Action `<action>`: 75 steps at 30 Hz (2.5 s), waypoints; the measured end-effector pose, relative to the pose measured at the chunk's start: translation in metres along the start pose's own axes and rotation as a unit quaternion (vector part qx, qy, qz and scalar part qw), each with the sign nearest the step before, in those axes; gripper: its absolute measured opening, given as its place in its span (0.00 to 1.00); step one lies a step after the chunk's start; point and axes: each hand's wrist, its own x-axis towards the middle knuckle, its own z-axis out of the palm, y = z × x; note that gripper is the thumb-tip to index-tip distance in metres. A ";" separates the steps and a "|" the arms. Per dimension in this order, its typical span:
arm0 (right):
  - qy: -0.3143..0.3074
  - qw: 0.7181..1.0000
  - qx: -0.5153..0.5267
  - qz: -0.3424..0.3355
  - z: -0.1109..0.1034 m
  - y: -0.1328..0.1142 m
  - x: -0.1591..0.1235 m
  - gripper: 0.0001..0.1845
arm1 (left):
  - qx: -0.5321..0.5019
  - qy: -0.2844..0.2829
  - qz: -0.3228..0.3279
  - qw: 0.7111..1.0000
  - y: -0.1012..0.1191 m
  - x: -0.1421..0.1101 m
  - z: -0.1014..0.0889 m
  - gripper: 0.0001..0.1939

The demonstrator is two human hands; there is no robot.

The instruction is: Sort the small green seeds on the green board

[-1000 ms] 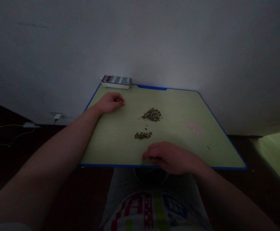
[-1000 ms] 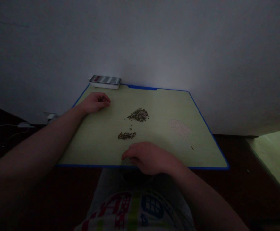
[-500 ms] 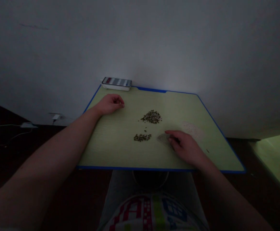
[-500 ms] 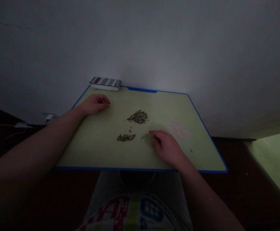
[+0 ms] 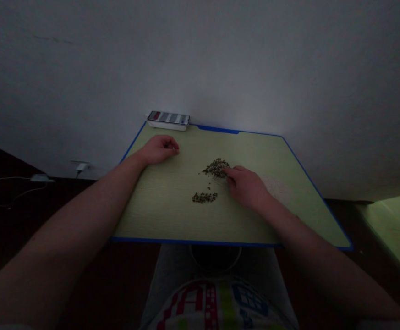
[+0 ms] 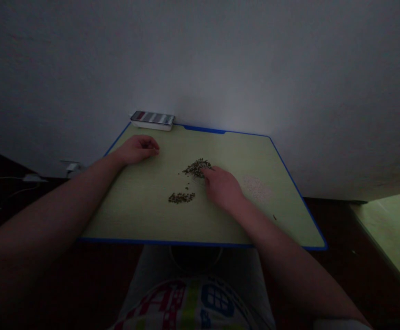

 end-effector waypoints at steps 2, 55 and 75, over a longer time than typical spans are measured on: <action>-0.003 1.000 0.002 -0.016 0.001 -0.004 0.005 0.24 | -0.009 -0.001 0.004 1.000 0.000 0.000 0.000 0.10; -0.020 0.985 0.169 -0.042 0.006 0.021 -0.073 0.20 | 0.002 -0.001 -0.009 1.000 0.004 -0.001 0.000 0.09; -0.064 0.984 0.149 -0.071 -0.003 -0.020 -0.053 0.21 | -0.012 -0.003 -0.006 1.000 0.003 -0.001 0.002 0.09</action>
